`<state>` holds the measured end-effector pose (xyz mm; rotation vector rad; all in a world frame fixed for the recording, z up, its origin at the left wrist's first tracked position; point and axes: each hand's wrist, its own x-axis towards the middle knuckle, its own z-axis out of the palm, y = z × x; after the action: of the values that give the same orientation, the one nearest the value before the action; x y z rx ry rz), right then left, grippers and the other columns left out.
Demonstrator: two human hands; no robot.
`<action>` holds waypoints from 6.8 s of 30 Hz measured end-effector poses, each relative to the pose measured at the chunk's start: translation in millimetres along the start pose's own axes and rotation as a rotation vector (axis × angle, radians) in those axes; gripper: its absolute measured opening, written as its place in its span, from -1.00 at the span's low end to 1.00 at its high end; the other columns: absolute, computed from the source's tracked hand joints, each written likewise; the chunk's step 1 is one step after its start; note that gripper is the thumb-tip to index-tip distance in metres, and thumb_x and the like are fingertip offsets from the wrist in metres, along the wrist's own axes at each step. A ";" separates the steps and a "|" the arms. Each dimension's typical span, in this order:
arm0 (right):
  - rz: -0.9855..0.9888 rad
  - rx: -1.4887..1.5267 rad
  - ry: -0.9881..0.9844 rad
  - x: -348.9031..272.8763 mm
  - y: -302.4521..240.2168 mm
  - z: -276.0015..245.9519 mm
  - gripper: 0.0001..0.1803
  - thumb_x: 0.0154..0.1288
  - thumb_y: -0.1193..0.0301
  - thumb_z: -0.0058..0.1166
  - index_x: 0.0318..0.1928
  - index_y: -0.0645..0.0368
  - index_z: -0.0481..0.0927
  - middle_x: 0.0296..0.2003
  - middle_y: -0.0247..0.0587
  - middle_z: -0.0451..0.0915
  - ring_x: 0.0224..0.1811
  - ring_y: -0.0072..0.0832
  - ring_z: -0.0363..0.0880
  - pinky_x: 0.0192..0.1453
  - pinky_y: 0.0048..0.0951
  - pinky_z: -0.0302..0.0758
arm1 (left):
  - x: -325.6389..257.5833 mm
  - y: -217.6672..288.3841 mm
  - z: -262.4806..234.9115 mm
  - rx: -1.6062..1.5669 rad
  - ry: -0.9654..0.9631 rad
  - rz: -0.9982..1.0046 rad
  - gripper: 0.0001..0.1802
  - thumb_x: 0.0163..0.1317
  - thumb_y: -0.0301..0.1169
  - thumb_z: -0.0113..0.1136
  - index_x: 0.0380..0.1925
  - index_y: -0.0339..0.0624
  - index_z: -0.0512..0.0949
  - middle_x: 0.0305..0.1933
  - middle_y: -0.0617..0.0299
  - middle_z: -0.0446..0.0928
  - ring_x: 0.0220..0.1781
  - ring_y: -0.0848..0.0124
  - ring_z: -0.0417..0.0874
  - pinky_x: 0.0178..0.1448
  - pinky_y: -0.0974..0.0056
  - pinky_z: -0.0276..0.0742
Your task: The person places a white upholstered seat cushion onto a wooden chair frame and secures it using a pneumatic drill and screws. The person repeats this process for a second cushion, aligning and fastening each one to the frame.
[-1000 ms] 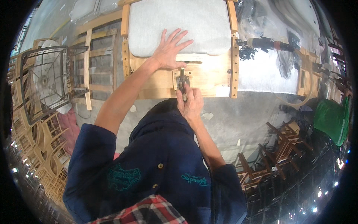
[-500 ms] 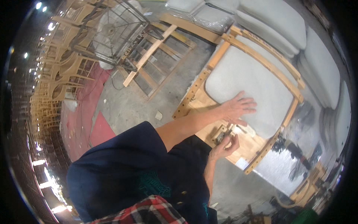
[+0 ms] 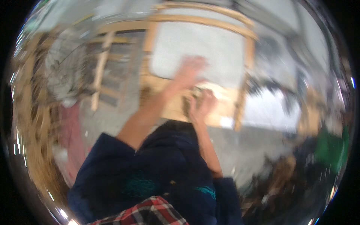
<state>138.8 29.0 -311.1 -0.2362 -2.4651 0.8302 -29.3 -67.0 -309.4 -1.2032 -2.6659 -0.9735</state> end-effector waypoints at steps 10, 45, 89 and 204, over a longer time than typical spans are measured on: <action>0.371 -0.423 -0.299 39.3 112.2 -114.6 -0.68 0.17 0.44 0.27 -0.02 0.12 0.67 -0.13 0.01 0.62 -0.19 -0.06 0.66 -0.09 -0.08 0.61 | 6.8 21.7 -26.9 0.226 -0.206 -0.094 -0.19 0.38 0.24 0.07 0.48 0.02 0.32 0.61 0.19 0.15 0.65 0.18 0.06 0.70 -0.24 -0.19; 0.349 -0.363 -0.283 252.7 331.9 -105.7 -0.61 0.19 0.42 0.28 0.07 0.10 0.71 -0.08 0.06 0.74 -0.13 -0.14 0.77 0.05 -0.20 0.64 | 144.4 -44.9 5.4 0.216 0.015 0.009 -0.24 0.38 0.09 0.20 0.48 0.05 0.32 0.58 0.07 0.15 0.42 0.09 0.30 0.45 -0.13 0.14; 0.422 0.396 -0.343 228.8 27.3 48.2 -0.74 0.25 0.34 0.33 -0.18 0.29 0.78 -0.36 -0.13 0.77 -0.31 -0.53 0.71 -0.14 -0.46 0.62 | 64.7 -106.0 -66.3 -0.179 0.588 -0.614 -0.71 0.29 -0.30 0.39 -0.04 -0.17 0.69 -0.19 0.08 0.69 -0.22 0.26 0.74 -0.11 0.21 0.63; 0.355 -0.393 -0.064 82.6 271.6 -122.8 -0.70 0.14 0.54 0.27 -0.07 0.25 0.73 -0.26 0.07 0.69 -0.24 -0.05 0.70 -0.07 -0.15 0.59 | 83.0 -112.8 -114.6 0.053 0.324 -0.404 -0.39 0.26 -0.09 0.43 0.21 -0.23 0.60 0.27 -0.06 0.59 0.36 0.11 0.54 0.45 0.13 0.38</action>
<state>133.5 334.8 -357.4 -0.8184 -2.6706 0.4805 -187.4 -133.7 -252.1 -0.4493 -2.6880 -1.0287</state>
